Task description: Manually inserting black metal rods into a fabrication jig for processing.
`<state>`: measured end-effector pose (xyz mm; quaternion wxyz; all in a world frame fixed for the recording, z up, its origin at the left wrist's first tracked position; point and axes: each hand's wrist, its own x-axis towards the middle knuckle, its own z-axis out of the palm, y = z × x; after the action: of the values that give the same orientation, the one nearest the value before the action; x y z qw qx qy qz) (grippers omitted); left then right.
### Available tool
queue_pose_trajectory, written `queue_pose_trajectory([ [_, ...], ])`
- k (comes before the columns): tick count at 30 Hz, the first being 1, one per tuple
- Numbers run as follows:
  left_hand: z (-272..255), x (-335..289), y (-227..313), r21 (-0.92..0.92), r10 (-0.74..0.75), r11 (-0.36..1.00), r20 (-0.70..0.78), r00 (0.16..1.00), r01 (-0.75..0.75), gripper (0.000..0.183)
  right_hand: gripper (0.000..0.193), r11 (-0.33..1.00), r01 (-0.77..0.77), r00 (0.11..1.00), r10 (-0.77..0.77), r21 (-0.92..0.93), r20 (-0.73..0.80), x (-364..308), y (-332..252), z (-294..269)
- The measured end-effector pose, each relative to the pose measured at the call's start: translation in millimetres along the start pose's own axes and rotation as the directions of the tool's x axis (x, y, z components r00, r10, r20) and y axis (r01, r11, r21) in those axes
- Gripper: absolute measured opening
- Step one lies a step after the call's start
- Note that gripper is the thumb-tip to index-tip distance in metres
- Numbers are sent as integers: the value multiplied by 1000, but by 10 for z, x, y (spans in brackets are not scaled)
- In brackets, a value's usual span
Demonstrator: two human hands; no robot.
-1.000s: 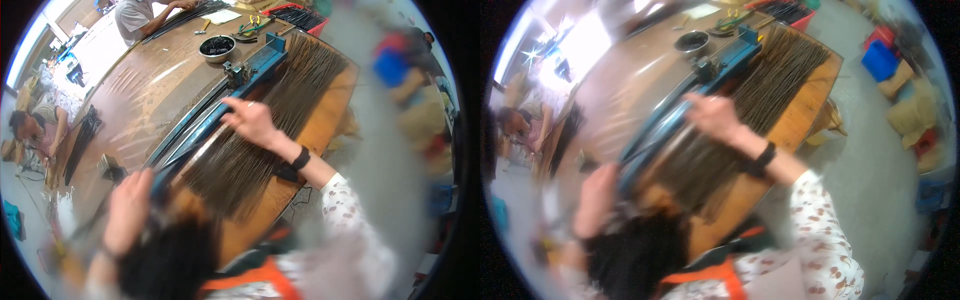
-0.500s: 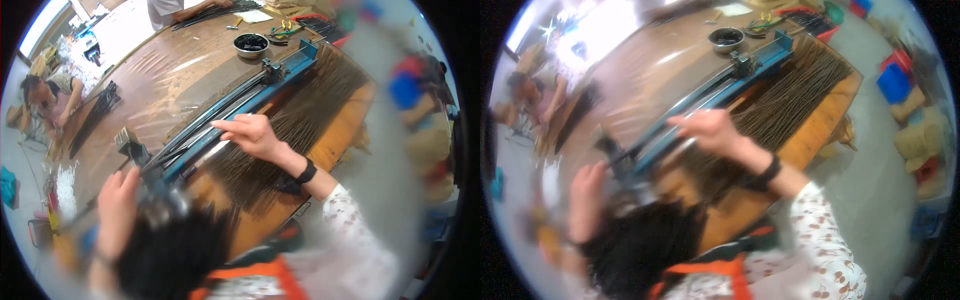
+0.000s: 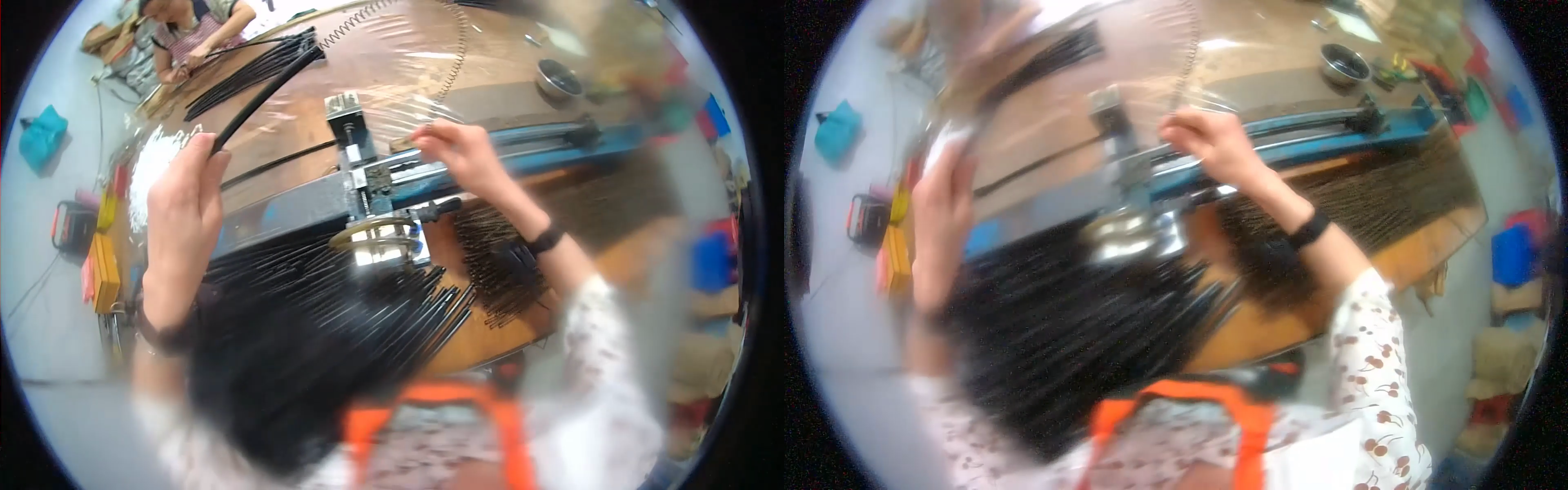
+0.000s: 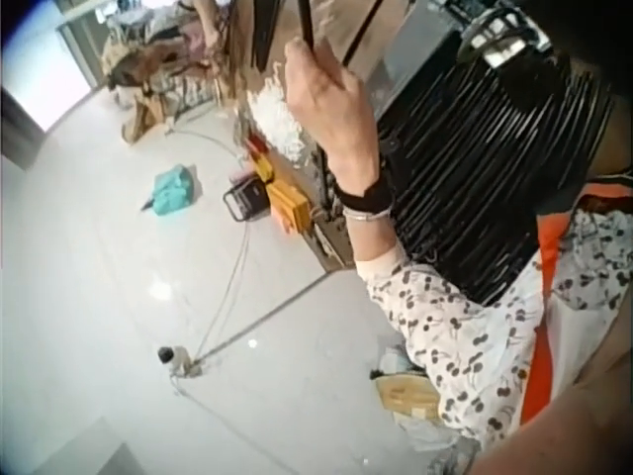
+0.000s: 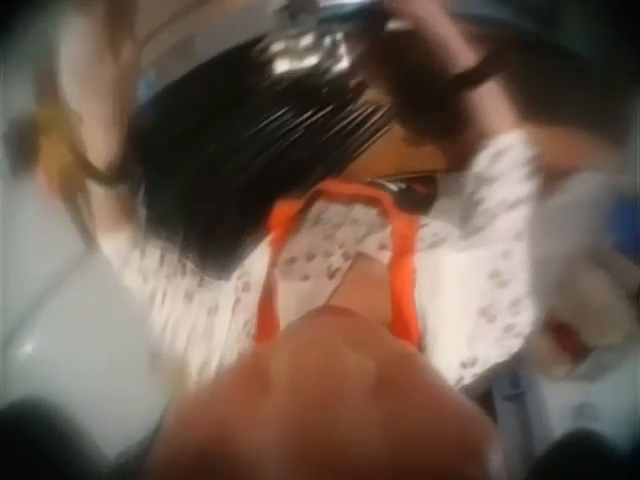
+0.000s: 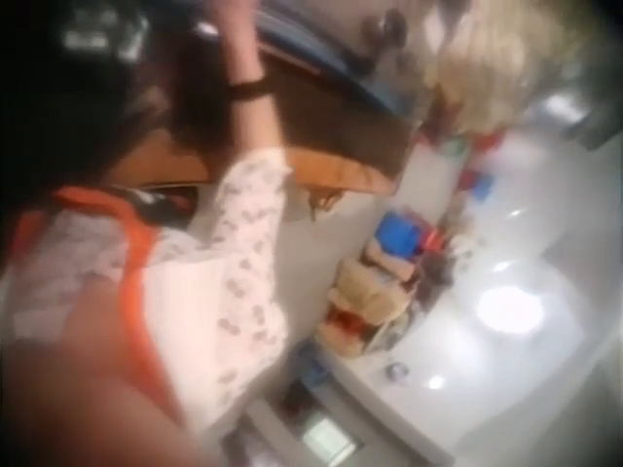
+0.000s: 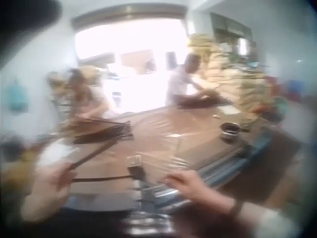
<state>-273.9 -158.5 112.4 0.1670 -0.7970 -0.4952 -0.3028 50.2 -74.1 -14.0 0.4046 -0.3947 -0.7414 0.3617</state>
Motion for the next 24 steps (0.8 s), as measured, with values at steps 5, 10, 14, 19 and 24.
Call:
queue_pose_trajectory([
  [5, -295, -440, -235, -32, -266, 962, 113, 957, 271, 16, 13, 935, 351, 929, -339, -59, 151, 558, -66, 594],
  [10, -427, -919, -409, 0, -329, 943, 118, 937, 332, 17, 16, 835, 488, 871, -451, -252, 195, 629, 15, 762],
  [14, -275, -968, -413, -18, -388, 919, 143, 911, 394, 16, 14, 780, 494, 832, -296, -384, 469, 725, -85, 903],
  [19, -106, -907, -542, 2, -327, 944, 154, 932, 331, 16, 4, 572, 592, 780, -585, -568, 224, 623, 87, 666],
  [24, 74, -962, -686, 26, -276, 960, 247, 929, 278, 21, 12, 402, 421, 796, -593, -813, 119, 8, 718, -519],
])
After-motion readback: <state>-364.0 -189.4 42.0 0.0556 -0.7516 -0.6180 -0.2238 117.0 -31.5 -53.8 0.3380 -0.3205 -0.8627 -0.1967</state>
